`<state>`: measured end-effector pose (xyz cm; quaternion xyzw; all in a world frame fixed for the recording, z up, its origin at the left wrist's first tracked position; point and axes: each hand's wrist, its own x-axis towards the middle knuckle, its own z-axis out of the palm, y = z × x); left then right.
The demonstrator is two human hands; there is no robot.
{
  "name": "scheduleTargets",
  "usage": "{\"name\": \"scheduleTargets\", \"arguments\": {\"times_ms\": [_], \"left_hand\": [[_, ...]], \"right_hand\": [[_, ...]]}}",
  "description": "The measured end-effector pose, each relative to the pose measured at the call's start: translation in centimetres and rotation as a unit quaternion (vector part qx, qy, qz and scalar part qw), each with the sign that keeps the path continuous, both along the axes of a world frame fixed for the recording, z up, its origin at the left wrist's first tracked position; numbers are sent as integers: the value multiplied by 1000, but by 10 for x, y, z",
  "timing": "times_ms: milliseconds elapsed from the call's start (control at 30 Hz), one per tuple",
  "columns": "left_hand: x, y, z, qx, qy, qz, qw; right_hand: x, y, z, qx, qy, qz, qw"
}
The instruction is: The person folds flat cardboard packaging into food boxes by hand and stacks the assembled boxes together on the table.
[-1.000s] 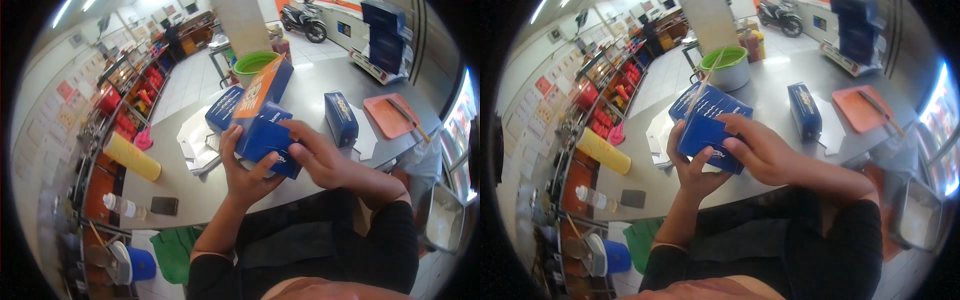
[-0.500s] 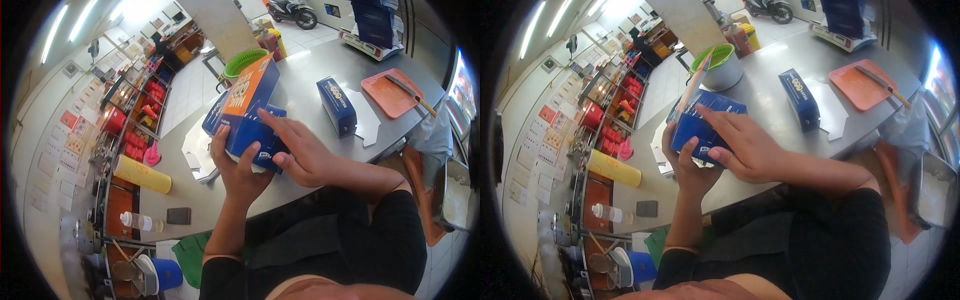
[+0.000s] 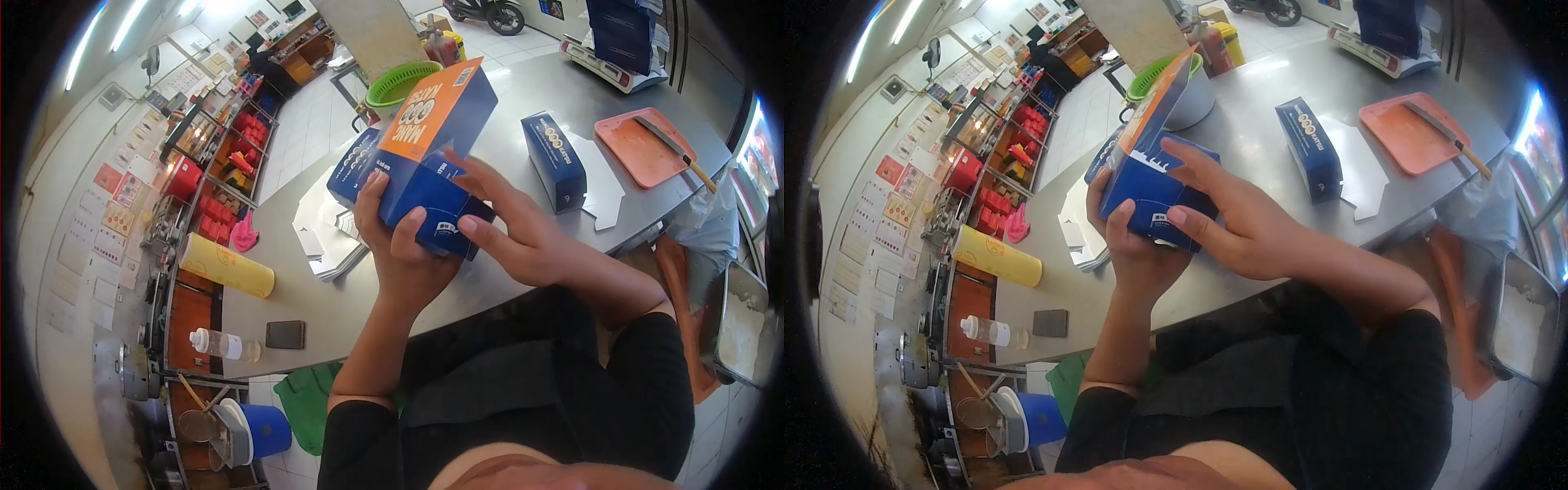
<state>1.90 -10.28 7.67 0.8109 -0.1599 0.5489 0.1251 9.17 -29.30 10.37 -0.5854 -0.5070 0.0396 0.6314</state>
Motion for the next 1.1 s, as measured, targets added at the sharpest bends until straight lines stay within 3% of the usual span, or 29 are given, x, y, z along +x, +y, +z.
{"name": "scheduleTargets", "arguments": {"times_ms": [100,200,300,433,533,667,733,767,867,967,1100], "left_hand": [[-2,-4,1,6,12,20,1000],[4,-5,-8,26,-17,15,999],[0,-10,-7,64,7,14,998],[14,-5,-19,36,22,-132,990],[21,27,-10,58,36,-124,990],[57,143,13,8,22,192,981],[78,225,-13,-109,94,263,954],[82,253,-32,-96,82,279,952],[75,272,-27,-240,396,233,855],[89,275,-56,-306,234,138,912],[91,243,-40,-382,117,70,914]], "right_hand": [[-2,-8,10,-106,-62,2,992],[-4,-1,-3,-50,-116,-81,989],[-1,-5,-3,-66,-97,-114,986],[8,-11,-24,-65,-164,-188,966],[13,-26,-27,-25,-154,-219,963],[19,-71,-35,23,-90,-241,966],[21,-93,-42,44,-65,-243,967],[23,-102,-44,47,-63,-241,967],[24,-121,-49,45,-58,-250,965],[25,-131,-50,34,-56,-263,963],[29,-138,-52,32,-73,-280,957]]}}
